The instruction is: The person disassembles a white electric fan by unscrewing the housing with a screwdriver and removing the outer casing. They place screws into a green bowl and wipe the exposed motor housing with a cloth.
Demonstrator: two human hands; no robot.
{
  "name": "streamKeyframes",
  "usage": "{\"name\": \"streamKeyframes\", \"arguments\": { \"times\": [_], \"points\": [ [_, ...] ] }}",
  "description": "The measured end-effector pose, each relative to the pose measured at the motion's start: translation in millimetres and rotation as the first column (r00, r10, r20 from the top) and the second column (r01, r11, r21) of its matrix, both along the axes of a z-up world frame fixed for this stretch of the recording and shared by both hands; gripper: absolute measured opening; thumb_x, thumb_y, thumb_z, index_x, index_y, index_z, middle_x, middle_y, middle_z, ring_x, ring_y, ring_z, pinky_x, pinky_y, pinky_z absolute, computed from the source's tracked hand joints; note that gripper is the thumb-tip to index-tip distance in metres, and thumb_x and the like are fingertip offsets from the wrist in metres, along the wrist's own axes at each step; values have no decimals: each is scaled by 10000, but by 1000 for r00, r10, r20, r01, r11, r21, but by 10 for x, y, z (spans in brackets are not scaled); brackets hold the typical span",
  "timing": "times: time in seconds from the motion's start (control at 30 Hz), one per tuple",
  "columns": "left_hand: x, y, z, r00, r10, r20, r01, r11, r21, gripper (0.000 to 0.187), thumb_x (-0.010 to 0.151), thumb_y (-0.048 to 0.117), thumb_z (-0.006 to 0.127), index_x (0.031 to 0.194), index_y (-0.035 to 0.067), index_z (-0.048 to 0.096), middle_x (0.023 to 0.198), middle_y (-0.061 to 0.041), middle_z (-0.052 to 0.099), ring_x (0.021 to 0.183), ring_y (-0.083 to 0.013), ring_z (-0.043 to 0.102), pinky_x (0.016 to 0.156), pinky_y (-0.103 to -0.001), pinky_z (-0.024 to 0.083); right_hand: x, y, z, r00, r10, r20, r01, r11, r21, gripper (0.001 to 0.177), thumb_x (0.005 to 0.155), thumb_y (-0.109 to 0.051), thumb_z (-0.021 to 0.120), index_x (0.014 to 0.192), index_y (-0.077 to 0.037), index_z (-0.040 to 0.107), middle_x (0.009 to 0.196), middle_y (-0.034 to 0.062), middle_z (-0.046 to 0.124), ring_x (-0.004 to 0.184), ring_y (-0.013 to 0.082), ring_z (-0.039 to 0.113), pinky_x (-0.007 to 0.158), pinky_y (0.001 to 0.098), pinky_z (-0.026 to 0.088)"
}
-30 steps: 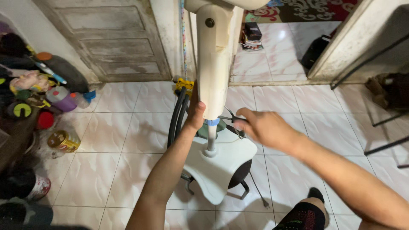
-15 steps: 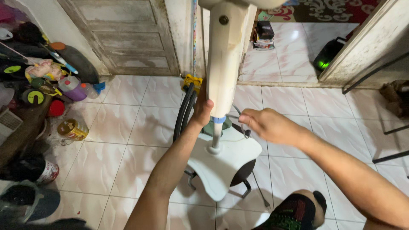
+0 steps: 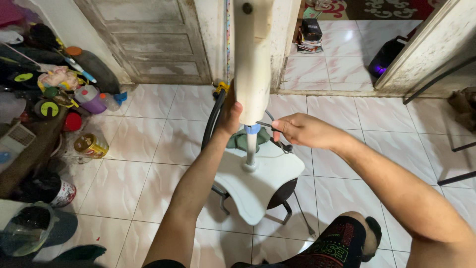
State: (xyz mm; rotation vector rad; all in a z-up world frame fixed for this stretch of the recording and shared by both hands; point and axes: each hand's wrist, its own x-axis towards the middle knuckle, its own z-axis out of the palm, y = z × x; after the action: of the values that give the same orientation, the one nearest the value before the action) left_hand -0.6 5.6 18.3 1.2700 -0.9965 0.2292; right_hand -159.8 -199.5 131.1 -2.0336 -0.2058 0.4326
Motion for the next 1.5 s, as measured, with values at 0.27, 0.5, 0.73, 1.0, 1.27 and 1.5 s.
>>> {"name": "streamKeyframes", "arguments": {
  "times": [0.27,0.5,0.73,1.0,1.27,1.5],
  "points": [
    [340,68,-334,905,-345,-250,320,937,-137,978,917,769,563,1518,11,422,1426,-133,571,1307,-263,568,1087,-423,492,-398,-263,-10,929,-175,326,249,947,-201,310,1048,-360,503,988,-93,649,584,60,526,548,171,480,550,349,436],
    [969,111,-875,716,-502,-485,453,863,-223,848,1025,744,448,1455,14,493,1386,-127,621,1273,-240,608,1093,-397,515,-196,-96,-777,782,-423,459,430,898,95,244,1043,-312,537,1065,-81,613,644,78,584,554,173,516,526,351,433],
    [152,282,-259,869,-211,-448,201,977,-70,900,933,745,600,1432,7,469,1306,-88,626,1216,-177,594,1052,-344,504,-119,-67,-599,755,-347,557,439,898,-35,275,1062,-329,566,1081,-70,654,655,125,622,554,260,595,537,373,463],
    [-474,234,439,987,-21,-162,38,994,104,828,943,642,688,1402,-17,481,1260,-83,639,1165,-177,606,1030,-338,506,-100,140,-349,528,369,765,699,322,-638,330,1055,-317,601,1157,-7,645,669,45,583,554,198,587,474,322,447],
    [-378,194,306,997,72,0,-72,994,84,755,992,494,676,1481,-18,413,1375,-128,555,1280,-216,554,1134,-362,451,220,-271,-227,963,-270,-20,270,963,15,279,1048,-287,500,1167,-84,649,747,40,537,578,113,461,474,296,394],
    [-384,206,313,993,120,18,-121,989,82,708,972,429,699,1468,-9,449,1372,-134,566,1275,-233,571,1125,-372,464,-180,40,-250,665,270,697,538,474,-697,352,1024,-231,561,1284,7,565,791,143,672,670,311,674,547,417,517]
  ]
}}
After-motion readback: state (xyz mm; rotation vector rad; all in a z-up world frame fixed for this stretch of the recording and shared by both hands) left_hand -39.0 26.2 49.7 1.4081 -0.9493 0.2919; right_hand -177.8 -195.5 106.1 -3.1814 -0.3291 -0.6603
